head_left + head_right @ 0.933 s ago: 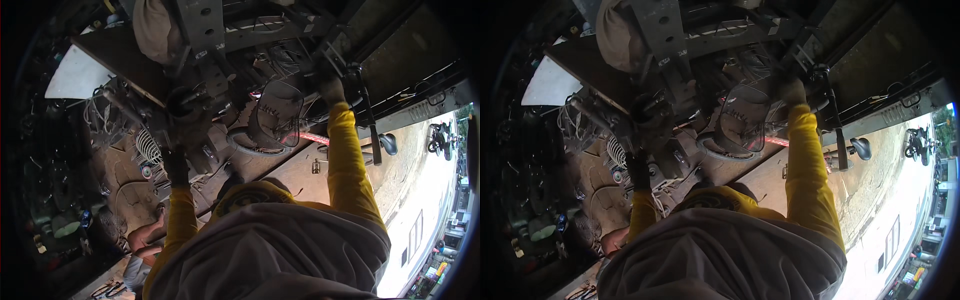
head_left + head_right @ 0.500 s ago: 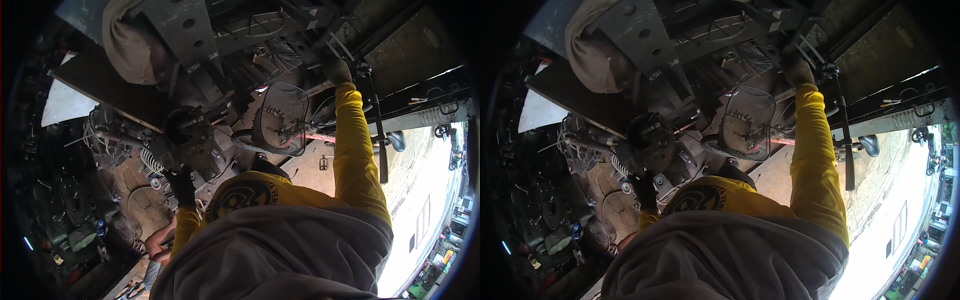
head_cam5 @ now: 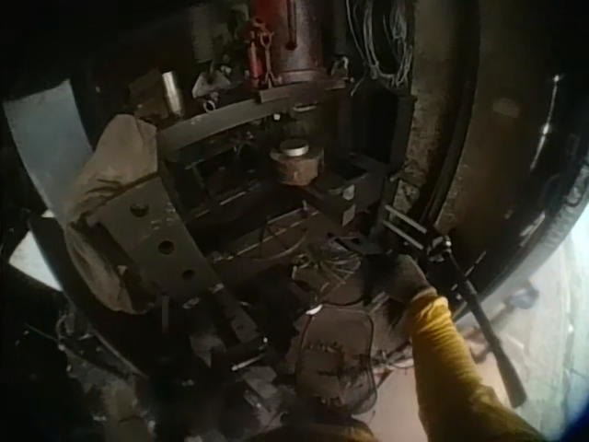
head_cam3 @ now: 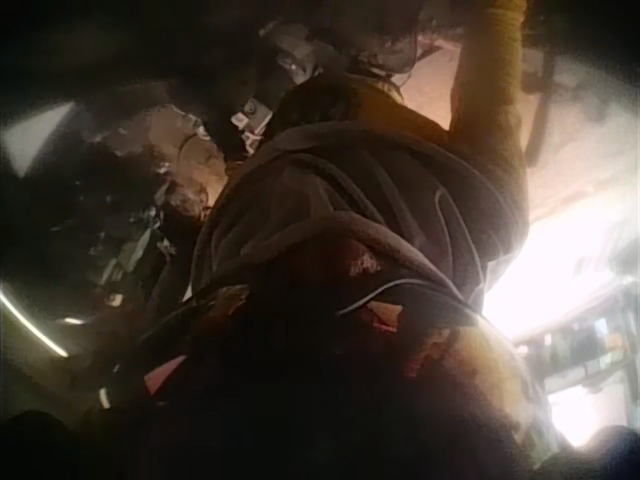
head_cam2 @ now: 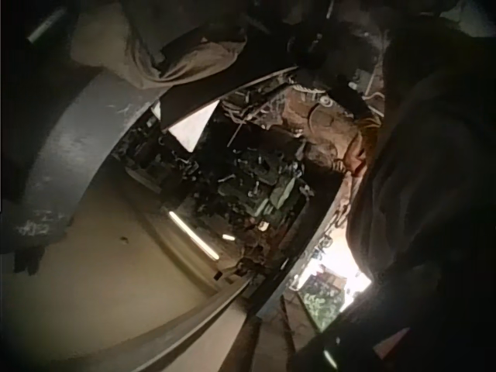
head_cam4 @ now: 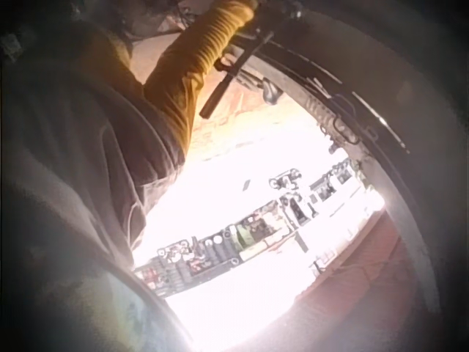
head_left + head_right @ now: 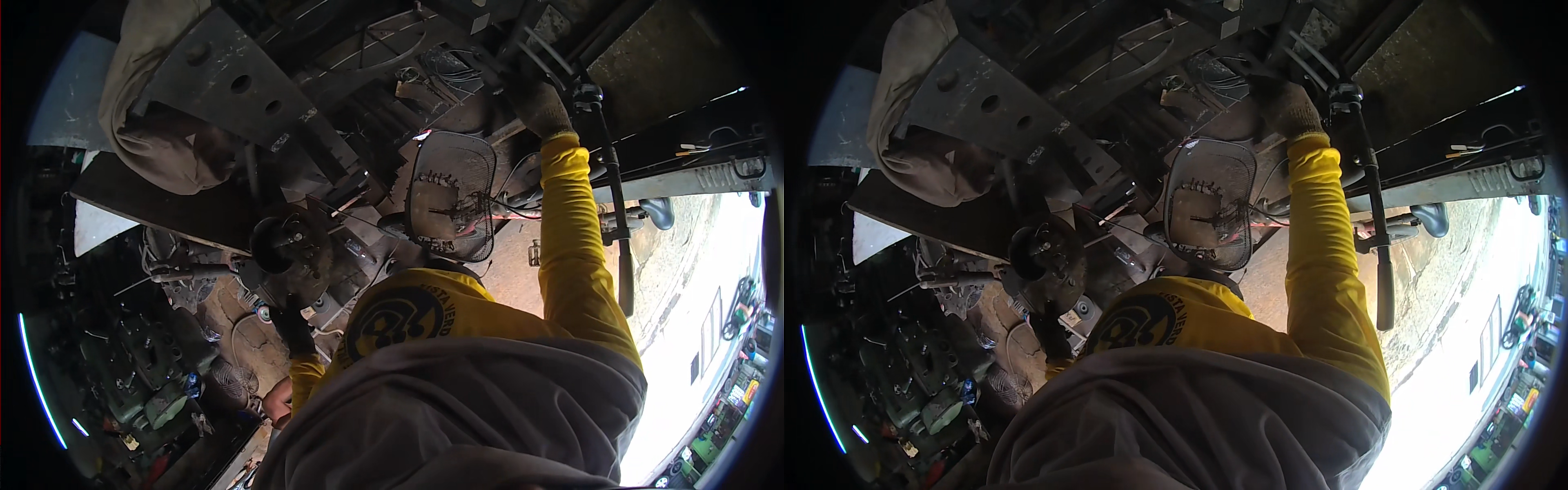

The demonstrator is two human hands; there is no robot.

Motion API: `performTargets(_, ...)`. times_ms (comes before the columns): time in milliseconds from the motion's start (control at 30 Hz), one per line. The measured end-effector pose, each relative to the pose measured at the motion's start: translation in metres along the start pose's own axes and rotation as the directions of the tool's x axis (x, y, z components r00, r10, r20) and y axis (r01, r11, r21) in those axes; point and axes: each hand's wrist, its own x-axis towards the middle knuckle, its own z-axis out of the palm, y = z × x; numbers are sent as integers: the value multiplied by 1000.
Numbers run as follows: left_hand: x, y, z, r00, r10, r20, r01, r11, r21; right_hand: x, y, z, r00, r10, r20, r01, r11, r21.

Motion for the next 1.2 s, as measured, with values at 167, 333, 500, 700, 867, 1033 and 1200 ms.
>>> performTargets(167, 4, 4, -3, 997, -75, 21, 74, 996, 52, 1, 18, 4, 999, -20, -43, 22, 998, 58)
performTargets(333, 7, 2, -6, 995, -95, 38, 93, 994, 58, -3, 18, 2, 968, -107, -225, 118, 993, 32)
performTargets(500, 7, 2, -12, 992, -117, 49, 113, 991, 73, 6, 22, 12, 971, -152, -187, 150, 988, -23)
performTargets(700, 5, 3, -20, 985, -158, 68, 151, 984, 90, 7, 15, 8, 982, -103, -157, 99, 995, -29)
performTargets(867, 1, 4, -34, 974, -209, 89, 198, 973, 119, 3, 12, 5, 984, -86, -153, 112, 979, 168)
performTargets(1033, -5, 3, -61, 956, -274, 109, 256, 954, 154, 3, 13, 8, 983, -115, -146, 166, 893, 418)
performTargets(1200, -19, 3, -96, 931, -352, 99, 328, 923, 200, 1, -14, -5, 995, 5, 100, -50, 887, 458)
